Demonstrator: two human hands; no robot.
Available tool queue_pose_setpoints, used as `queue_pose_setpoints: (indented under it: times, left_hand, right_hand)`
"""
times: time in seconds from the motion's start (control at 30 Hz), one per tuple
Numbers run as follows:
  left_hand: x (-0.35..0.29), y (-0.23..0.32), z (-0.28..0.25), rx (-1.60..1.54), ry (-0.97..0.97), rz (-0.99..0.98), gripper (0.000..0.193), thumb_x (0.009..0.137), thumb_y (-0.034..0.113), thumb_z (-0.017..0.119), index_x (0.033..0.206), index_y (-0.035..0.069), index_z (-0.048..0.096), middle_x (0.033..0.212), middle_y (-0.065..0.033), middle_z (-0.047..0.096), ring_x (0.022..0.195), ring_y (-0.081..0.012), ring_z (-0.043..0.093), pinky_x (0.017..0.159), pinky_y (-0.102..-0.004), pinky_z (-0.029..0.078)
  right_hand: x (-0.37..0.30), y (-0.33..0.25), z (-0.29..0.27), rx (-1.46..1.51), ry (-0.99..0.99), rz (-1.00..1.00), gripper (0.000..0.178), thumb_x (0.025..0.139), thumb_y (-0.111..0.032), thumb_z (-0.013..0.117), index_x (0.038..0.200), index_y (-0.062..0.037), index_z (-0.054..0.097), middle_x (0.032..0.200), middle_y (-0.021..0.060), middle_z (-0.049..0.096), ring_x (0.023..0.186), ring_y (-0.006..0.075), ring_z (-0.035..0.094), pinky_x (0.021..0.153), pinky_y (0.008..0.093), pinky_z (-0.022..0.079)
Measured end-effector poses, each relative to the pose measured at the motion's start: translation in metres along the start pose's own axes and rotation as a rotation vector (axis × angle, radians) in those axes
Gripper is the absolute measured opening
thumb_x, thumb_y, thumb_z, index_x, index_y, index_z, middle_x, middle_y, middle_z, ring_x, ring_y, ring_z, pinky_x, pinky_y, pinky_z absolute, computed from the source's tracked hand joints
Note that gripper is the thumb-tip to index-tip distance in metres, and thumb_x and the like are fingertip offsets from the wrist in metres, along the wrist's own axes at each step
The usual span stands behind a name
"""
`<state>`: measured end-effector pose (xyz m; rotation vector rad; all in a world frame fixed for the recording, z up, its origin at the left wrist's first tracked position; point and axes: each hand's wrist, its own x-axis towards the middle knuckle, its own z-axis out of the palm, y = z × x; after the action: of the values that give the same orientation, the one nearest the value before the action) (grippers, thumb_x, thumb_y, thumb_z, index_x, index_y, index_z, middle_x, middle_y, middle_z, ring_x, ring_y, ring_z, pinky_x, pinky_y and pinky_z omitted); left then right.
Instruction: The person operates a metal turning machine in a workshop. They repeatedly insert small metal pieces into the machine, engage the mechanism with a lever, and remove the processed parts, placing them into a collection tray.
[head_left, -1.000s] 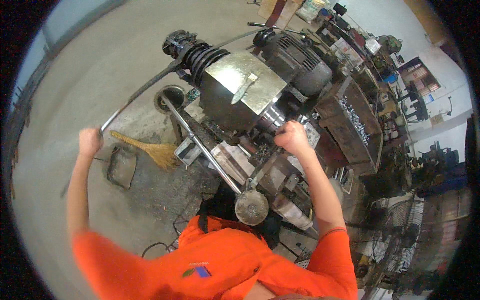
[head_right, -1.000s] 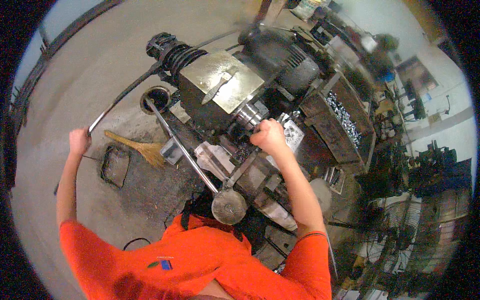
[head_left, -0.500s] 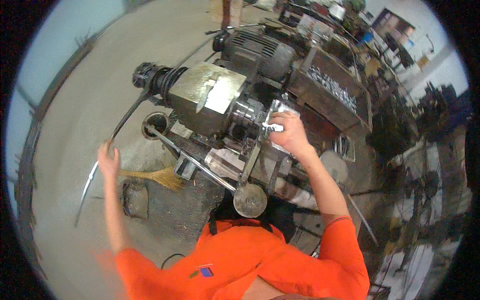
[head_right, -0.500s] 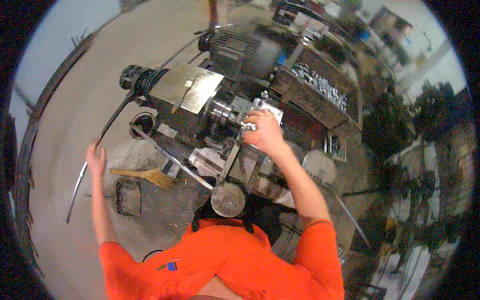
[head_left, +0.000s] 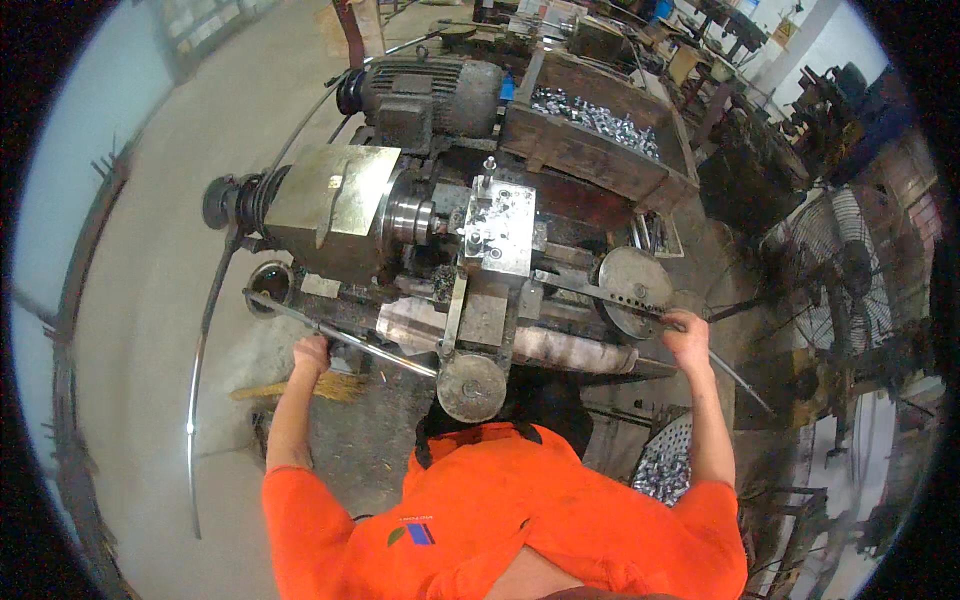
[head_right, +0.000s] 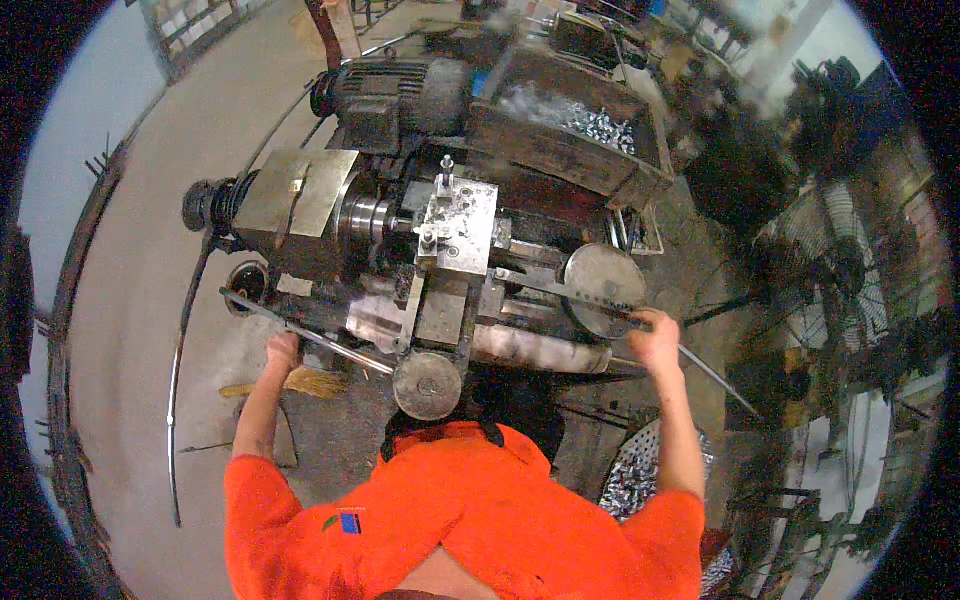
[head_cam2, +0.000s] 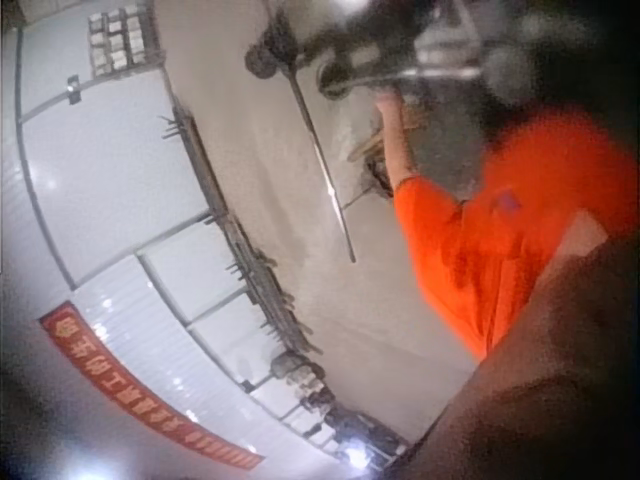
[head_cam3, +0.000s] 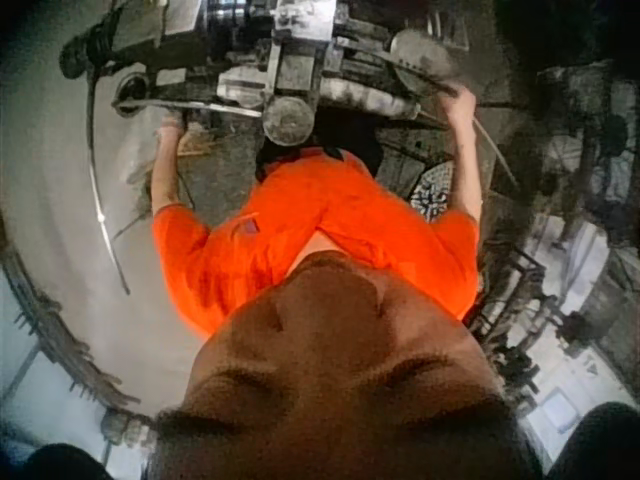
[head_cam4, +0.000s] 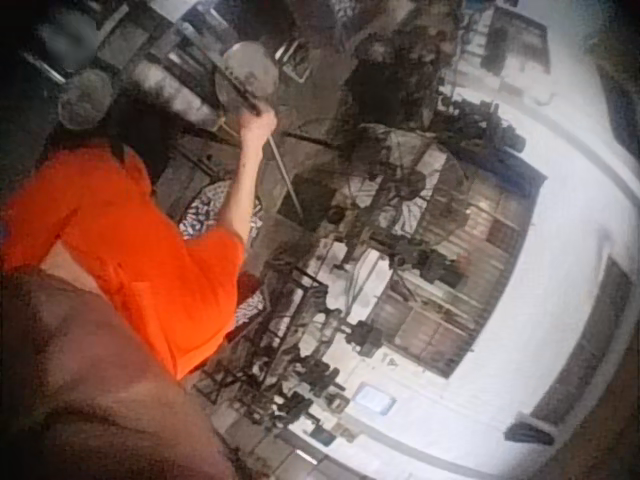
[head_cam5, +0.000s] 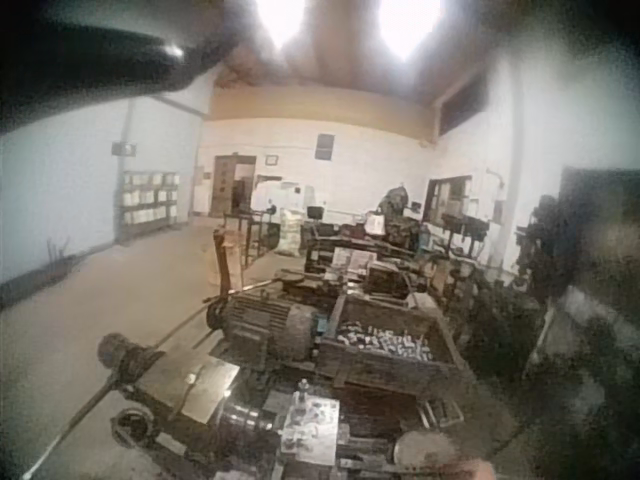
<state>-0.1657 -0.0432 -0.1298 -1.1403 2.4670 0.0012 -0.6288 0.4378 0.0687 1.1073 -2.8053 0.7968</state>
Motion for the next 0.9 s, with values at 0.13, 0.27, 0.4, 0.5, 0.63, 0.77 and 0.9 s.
queue_pose_setpoints:
  times: [0.13,0.27,0.4,0.5,0.63,0.77,0.9]
  left_hand:
    - [-0.019,-0.016,0.008,-0.234,0.092,-0.072,0.035,0.071,0.027,0.066,0.102,0.013,0.061,0.093,-0.0116,0.064,0.085,-0.0296,0.061,0.070,-0.0411,0.050]
    - [-0.021,-0.040,-0.008,-0.700,0.099,-0.086,0.038,0.077,0.025,0.064,0.108,0.005,0.057,0.084,-0.0126,0.064,0.070,-0.0223,0.063,0.059,-0.0346,0.050]
    - [-0.030,-0.062,-0.033,-1.388,0.364,-0.157,0.032,0.087,0.025,0.055,0.103,-0.003,0.055,0.077,-0.0134,0.064,0.055,-0.0196,0.061,0.049,-0.0286,0.050]
    - [-0.036,-0.029,-0.088,-1.541,0.402,-0.313,0.041,0.087,0.035,0.054,0.092,-0.006,0.056,0.068,-0.0136,0.061,0.050,-0.0192,0.060,0.043,-0.0273,0.048]
    - [-0.029,-0.005,-0.090,-1.594,0.478,-0.407,0.038,0.085,0.034,0.054,0.092,-0.004,0.054,0.067,-0.0140,0.059,0.044,-0.0200,0.058,0.040,-0.0283,0.049]
    - [-0.021,-0.003,-0.072,-1.640,0.485,-0.396,0.036,0.085,0.026,0.051,0.106,-0.002,0.043,0.080,-0.0155,0.059,0.053,-0.0220,0.060,0.043,-0.0324,0.052]
    - [-0.020,0.001,-0.071,-1.642,0.548,-0.407,0.041,0.086,0.027,0.051,0.111,-0.002,0.037,0.085,-0.0153,0.057,0.060,-0.0237,0.061,0.046,-0.0348,0.052]
  right_hand:
    - [-0.024,0.090,-0.009,-0.210,-0.030,0.270,0.049,0.058,-0.014,0.061,0.106,-0.0027,0.061,0.110,0.0170,0.059,0.104,0.0339,0.053,0.088,0.0361,0.043]
    - [-0.073,0.234,-0.019,-0.643,-0.097,0.450,0.064,0.061,-0.024,0.072,0.120,-0.0099,0.051,0.114,0.0166,0.054,0.105,0.0333,0.051,0.089,0.0380,0.043]
    - [-0.076,0.226,-0.013,-0.711,-0.094,0.592,0.044,0.062,-0.020,0.066,0.103,-0.0064,0.055,0.107,0.0172,0.056,0.102,0.0334,0.052,0.085,0.0399,0.045]
    - [-0.099,0.240,-0.005,-0.732,-0.073,0.604,0.035,0.062,-0.022,0.064,0.092,-0.0057,0.057,0.093,0.0161,0.060,0.091,0.0342,0.057,0.078,0.0412,0.048]
    - [-0.160,0.183,0.017,-0.691,-0.052,0.592,0.026,0.062,-0.027,0.063,0.078,-0.0070,0.059,0.074,0.0138,0.062,0.072,0.0357,0.060,0.068,0.0424,0.050]
    - [-0.210,0.109,0.043,-0.368,0.051,0.519,0.025,0.062,-0.027,0.062,0.072,-0.0049,0.059,0.074,0.0187,0.060,0.071,0.0375,0.058,0.062,0.0449,0.046]
    - [-0.215,0.060,0.052,-0.017,0.017,0.641,0.027,0.059,-0.025,0.058,0.073,-0.0021,0.057,0.065,0.0216,0.056,0.064,0.0414,0.054,0.059,0.0450,0.043]
